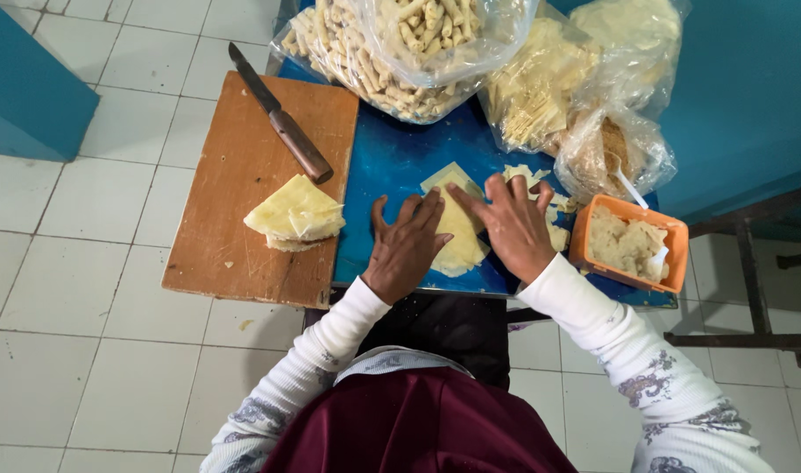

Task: The person sits at a blue table folding thin square pastry sheets around a scoop of filling taken from an orange container, pressing the folded pieces closed and stacking the finished folded snacks on the table beside a growing pile.

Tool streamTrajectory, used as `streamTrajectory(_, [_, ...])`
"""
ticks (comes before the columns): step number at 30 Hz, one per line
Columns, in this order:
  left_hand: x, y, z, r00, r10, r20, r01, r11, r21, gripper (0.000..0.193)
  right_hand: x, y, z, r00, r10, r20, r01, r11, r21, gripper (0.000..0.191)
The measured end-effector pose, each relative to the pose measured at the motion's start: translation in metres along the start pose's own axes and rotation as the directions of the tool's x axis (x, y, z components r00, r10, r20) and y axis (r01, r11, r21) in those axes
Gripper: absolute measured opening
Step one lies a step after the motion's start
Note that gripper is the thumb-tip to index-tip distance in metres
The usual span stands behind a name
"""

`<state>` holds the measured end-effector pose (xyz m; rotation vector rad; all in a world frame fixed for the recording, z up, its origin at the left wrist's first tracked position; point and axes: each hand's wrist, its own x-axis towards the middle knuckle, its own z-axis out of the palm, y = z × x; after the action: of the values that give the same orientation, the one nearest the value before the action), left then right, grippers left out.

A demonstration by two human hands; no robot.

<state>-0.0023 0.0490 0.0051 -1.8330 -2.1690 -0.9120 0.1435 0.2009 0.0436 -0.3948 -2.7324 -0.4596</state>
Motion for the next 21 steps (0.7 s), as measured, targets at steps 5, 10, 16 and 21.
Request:
streamTrajectory(5, [0.000,0.001,0.000,1.000,0.002,-0.009,-0.002,1.000,0.006,0.054,0.007,0.003,0.004,0.999,-0.011,0.038,0.016,0.990,-0.139,0.074])
streamTrajectory(10, [0.001,0.001,-0.001,1.000,0.007,-0.021,-0.007,1.000,0.010,0.053,0.023,0.011,0.008,0.996,0.013,0.089,-0.003,0.993,-0.118,0.076])
streamTrajectory(16, [0.001,0.001,-0.001,1.000,0.001,-0.020,-0.001,1.000,0.010,0.053,0.032,0.007,0.008,0.999,0.036,0.041,-0.028,0.985,-0.171,0.068])
streamTrajectory(21, [0.002,0.000,0.000,0.999,0.002,-0.040,-0.001,1.000,0.014,0.052,0.031,0.010,0.005,0.992,0.093,-0.084,-0.108,0.973,-0.203,0.054])
